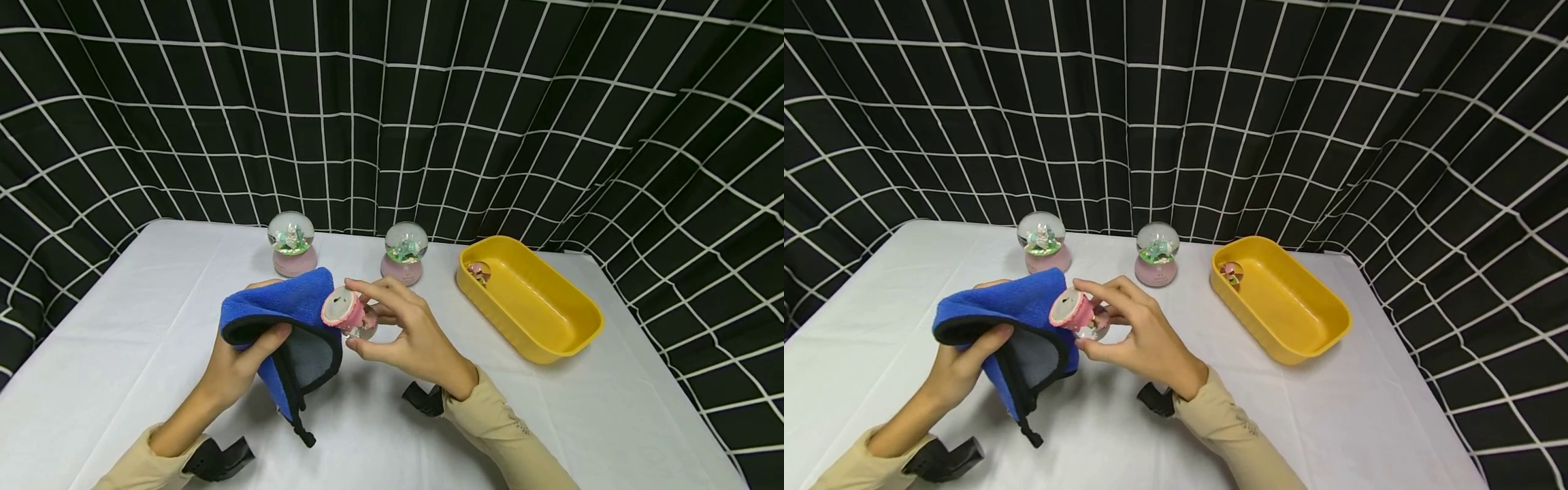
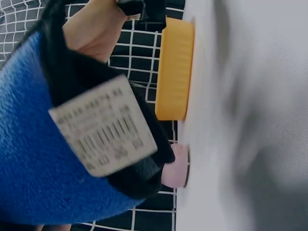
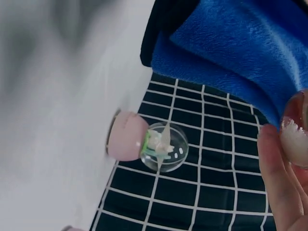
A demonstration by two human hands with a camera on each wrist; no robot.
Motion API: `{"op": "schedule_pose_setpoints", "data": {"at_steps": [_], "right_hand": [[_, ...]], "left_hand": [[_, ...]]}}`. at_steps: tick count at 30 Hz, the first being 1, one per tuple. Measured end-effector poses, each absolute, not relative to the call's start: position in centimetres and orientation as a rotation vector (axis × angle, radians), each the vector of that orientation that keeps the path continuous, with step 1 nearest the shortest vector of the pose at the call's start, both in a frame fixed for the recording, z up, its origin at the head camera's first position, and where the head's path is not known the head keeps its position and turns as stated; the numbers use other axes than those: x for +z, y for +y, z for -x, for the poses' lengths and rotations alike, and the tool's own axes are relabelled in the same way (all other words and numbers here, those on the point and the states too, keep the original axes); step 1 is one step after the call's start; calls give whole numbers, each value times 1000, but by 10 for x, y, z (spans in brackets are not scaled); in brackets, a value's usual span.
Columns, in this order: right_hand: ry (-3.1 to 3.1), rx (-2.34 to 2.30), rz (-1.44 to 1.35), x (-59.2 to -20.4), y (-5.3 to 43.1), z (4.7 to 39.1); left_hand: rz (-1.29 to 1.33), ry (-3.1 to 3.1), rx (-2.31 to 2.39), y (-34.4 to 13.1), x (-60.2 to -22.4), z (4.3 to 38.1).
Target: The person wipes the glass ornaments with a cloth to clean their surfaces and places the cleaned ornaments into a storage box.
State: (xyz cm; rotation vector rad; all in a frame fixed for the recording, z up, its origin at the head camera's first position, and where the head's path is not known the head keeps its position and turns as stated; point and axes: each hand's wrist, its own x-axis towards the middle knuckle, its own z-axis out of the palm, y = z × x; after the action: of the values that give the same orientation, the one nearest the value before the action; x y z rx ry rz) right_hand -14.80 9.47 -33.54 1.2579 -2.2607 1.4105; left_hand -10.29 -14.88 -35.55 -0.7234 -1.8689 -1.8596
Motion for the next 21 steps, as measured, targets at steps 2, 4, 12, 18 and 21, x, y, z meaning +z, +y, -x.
{"op": "schedule_pose_setpoints", "data": {"at_steps": [2,4,12,18,21], "right_hand": [[-2243,1437,-1291,-336,94,148],[-2212,1454,-1330,-337,94,149],[-2175,1385,-1474,-338,94,150],[-2192,1327,-1616,-337,94,150],[-2214,1327,-1649,-337,94,149]], "left_hand": [[771,-1866,-1866,-149,-355,103],[817,-1888,-1859,-149,-356,103],[805,-2132,-1699,-147,-360,101],[812,-2219,-1589,-147,-361,101],[837,-2190,-1582,-147,-362,102]]}}
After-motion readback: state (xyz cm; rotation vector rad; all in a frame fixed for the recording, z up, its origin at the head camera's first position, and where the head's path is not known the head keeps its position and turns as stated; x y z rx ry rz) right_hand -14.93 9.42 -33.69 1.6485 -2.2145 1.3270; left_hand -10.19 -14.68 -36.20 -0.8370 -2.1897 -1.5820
